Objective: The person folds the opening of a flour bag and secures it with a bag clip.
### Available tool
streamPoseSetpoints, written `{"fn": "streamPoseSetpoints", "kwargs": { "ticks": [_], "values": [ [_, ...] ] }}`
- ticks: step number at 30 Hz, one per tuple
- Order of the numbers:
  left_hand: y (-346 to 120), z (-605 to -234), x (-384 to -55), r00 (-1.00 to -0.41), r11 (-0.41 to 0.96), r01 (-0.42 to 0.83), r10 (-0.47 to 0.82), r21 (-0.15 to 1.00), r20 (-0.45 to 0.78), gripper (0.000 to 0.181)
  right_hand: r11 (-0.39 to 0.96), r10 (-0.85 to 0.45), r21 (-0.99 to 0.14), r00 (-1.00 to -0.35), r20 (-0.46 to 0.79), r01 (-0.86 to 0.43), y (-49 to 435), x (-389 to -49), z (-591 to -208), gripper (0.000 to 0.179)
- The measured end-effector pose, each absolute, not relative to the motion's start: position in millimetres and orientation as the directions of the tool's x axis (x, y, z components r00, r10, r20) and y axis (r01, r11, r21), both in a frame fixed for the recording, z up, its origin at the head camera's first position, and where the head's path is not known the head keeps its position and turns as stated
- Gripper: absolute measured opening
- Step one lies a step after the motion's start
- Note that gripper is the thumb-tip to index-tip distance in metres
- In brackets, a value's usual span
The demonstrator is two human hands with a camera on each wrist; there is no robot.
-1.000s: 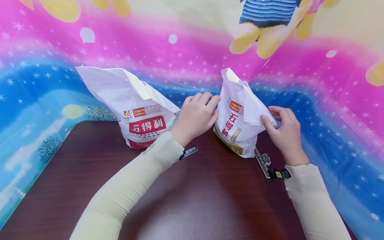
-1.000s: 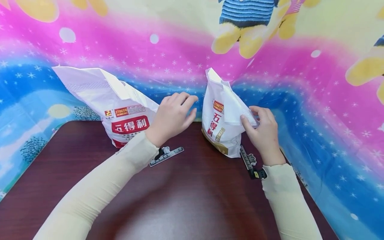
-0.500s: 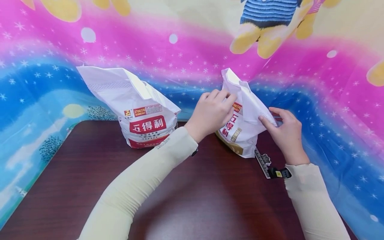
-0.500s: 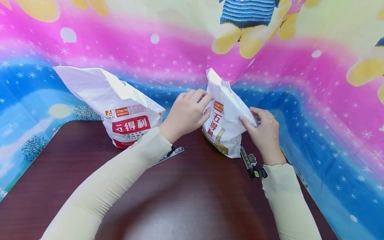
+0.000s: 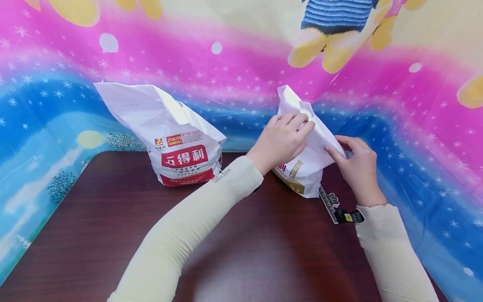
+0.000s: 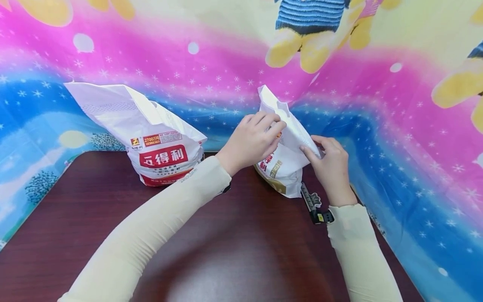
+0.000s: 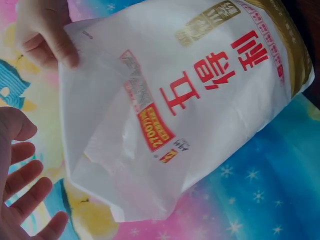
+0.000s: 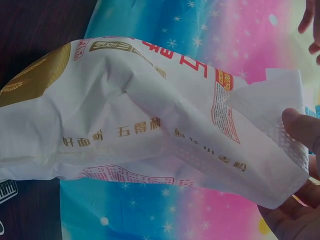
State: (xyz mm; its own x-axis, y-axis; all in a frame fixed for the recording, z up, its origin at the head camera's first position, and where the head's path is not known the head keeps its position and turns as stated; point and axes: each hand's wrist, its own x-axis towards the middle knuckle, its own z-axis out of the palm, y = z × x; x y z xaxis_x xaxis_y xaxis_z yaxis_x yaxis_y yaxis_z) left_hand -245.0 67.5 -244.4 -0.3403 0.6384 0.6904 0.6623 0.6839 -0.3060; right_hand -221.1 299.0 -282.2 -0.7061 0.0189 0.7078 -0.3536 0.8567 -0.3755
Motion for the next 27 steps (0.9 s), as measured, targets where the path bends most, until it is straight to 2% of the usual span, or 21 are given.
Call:
{"fn": "streamPoseSetpoints", "kwargs": {
  "ticks": [9, 17, 24, 27],
  "values": [
    [83, -250, -257, -0.343, 0.656, 0.682, 0.679, -0.325, 0.650, 0.039, 0.864, 0.022, -0.367, -0.701, 0.712, -0.345, 299, -223, -283, 0.038],
    [93, -248, -258, -0.444, 0.668, 0.644, 0.723, -0.373, 0.529, 0.049, 0.863, 0.019, -0.357, -0.684, 0.730, -0.357, 298, -222, -284, 0.032],
    [101, -248, -262, -0.420, 0.651, 0.658, 0.735, -0.379, 0.533, 0.042, 0.867, 0.005, -0.325, -0.646, 0.763, -0.377, 297, -225, -284, 0.026],
    [105, -245, -263, -0.439, 0.640, 0.667, 0.751, -0.381, 0.494, 0.045, 0.869, -0.001, -0.316, -0.639, 0.769, -0.382, 297, -226, -284, 0.024]
  ]
}}
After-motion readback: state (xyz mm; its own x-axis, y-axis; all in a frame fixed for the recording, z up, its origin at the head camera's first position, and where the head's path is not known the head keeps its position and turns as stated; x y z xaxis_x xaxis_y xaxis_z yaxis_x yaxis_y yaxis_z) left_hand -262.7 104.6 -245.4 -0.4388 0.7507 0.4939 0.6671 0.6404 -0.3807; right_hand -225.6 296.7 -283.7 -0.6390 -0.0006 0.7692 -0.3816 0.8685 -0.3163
